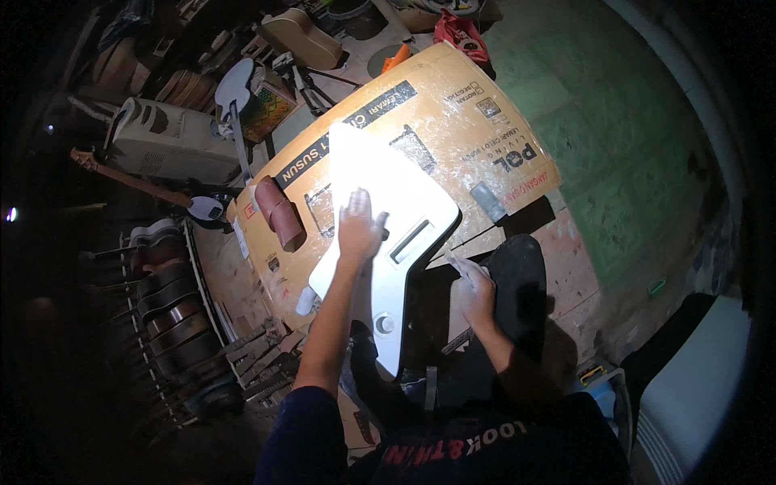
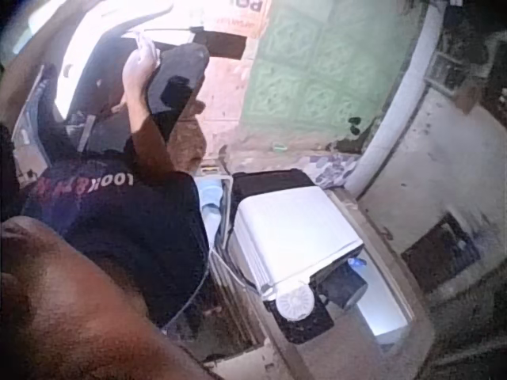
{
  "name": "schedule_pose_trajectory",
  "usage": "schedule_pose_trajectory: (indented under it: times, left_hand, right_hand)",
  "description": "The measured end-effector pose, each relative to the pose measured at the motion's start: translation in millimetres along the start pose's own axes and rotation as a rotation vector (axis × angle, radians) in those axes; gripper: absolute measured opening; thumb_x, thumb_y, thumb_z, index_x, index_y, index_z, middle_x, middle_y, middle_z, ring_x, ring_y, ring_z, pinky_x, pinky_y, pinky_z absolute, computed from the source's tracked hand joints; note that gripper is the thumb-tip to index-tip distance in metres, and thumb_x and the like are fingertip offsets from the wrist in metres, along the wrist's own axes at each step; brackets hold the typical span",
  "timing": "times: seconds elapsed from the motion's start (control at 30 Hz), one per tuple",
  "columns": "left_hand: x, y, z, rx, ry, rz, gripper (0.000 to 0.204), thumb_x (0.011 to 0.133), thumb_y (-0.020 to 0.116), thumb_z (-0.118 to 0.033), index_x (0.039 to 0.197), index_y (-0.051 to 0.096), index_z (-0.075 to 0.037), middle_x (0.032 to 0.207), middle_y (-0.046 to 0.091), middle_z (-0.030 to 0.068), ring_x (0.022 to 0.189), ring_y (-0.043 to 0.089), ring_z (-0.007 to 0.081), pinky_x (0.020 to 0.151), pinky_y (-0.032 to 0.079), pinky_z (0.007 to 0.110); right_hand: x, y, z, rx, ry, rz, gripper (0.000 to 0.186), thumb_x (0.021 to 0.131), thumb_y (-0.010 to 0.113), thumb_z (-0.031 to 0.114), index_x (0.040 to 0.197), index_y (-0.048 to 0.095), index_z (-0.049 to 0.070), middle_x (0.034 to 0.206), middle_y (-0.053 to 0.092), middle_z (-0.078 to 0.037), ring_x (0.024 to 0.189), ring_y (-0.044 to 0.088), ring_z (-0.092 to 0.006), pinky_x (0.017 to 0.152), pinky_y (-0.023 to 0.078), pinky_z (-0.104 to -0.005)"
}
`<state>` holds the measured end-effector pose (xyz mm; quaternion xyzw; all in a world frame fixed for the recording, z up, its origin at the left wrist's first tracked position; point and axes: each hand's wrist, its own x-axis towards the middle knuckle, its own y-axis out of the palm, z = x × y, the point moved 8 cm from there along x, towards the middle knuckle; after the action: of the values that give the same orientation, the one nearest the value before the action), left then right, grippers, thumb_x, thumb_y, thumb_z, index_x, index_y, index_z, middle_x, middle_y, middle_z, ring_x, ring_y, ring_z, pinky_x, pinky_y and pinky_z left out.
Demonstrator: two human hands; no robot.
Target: The person sits on the floor and sands a white guitar body using a sanding block. They work on the flat surfaces and edges of the instrument, holding it with one hand and sanding with the other. The guitar body is placed on a cardboard box during the process.
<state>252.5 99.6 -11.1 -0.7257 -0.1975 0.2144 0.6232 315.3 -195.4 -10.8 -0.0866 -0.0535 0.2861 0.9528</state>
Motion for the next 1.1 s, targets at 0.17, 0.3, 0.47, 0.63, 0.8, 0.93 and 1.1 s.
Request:
schedule_pose_trajectory:
  times: [0.17,0.3,0.47,0.63,0.8,0.93,1.1]
  left_hand:
    - [-61,-10,64,0.014,-0.16,-0.07,0.067,0.102,0.05,-0.036,0.153,0.039,0.006,0.161,0.036,0.0258,0.152,0.031,0.0382,0.124,0.02,0.053]
    - [-128,-15,46,0.054,-0.108,-0.047,0.066,0.102,0.051,-0.035,0.153,0.039,0.006,0.161,0.036,0.0266,0.152,0.031,0.0392,0.124,0.021,0.055]
    - [-187,-26,113,-0.105,-0.36,-0.103,0.063,0.104,0.047,-0.032,0.155,0.037,0.004,0.165,0.03,0.0248,0.154,0.026,0.038,0.124,0.021,0.056]
    - [-194,-12,117,-0.056,-0.506,-0.152,0.065,0.105,0.046,-0.033,0.155,0.034,0.006,0.166,0.027,0.0238,0.156,0.021,0.0395,0.126,0.015,0.055]
    - [-192,4,-31,0.0,-0.136,-0.041,0.07,0.102,0.051,-0.038,0.157,0.034,0.002,0.166,0.03,0.0206,0.155,0.025,0.0352,0.125,0.014,0.058]
    - [-212,10,-112,-0.057,0.159,0.034,0.074,0.099,0.057,-0.044,0.153,0.04,0.004,0.163,0.035,0.0198,0.153,0.03,0.0343,0.124,0.022,0.054]
    - [-207,-7,-48,-0.124,-0.075,-0.066,0.079,0.099,0.057,-0.048,0.154,0.037,0.005,0.161,0.038,0.021,0.153,0.031,0.0336,0.124,0.023,0.052]
  right_hand:
    - [-1,4,0,-0.154,-0.003,0.022,0.037,0.085,0.052,-0.01,0.116,0.071,-0.005,0.119,0.073,-0.021,0.113,0.069,-0.033,0.102,0.051,-0.0384]
    - [-2,0,-14,-0.212,0.045,0.011,0.038,0.084,0.051,-0.009,0.116,0.072,-0.003,0.119,0.073,-0.021,0.114,0.068,-0.0337,0.103,0.051,-0.0389]
    - [-11,16,-24,-0.16,-0.026,0.025,0.041,0.083,0.05,-0.004,0.117,0.072,0.002,0.119,0.072,-0.018,0.111,0.066,-0.0363,0.1,0.049,-0.043]
    - [-15,9,-7,-0.257,-0.096,0.058,0.043,0.082,0.05,-0.005,0.118,0.072,0.001,0.12,0.072,-0.018,0.111,0.066,-0.037,0.103,0.048,-0.0432]
    - [-13,-1,-19,-0.332,-0.102,0.029,0.047,0.078,0.048,-0.012,0.117,0.073,-0.001,0.12,0.074,-0.018,0.116,0.068,-0.0317,0.107,0.049,-0.0364]
    - [-18,12,-13,-0.37,-0.136,0.058,0.048,0.077,0.048,-0.012,0.117,0.073,-0.001,0.121,0.073,-0.017,0.116,0.068,-0.0315,0.108,0.048,-0.0371]
    - [-19,5,-5,-0.366,-0.119,0.079,0.05,0.079,0.045,-0.01,0.12,0.072,-0.002,0.122,0.073,-0.018,0.118,0.067,-0.0319,0.109,0.048,-0.0379]
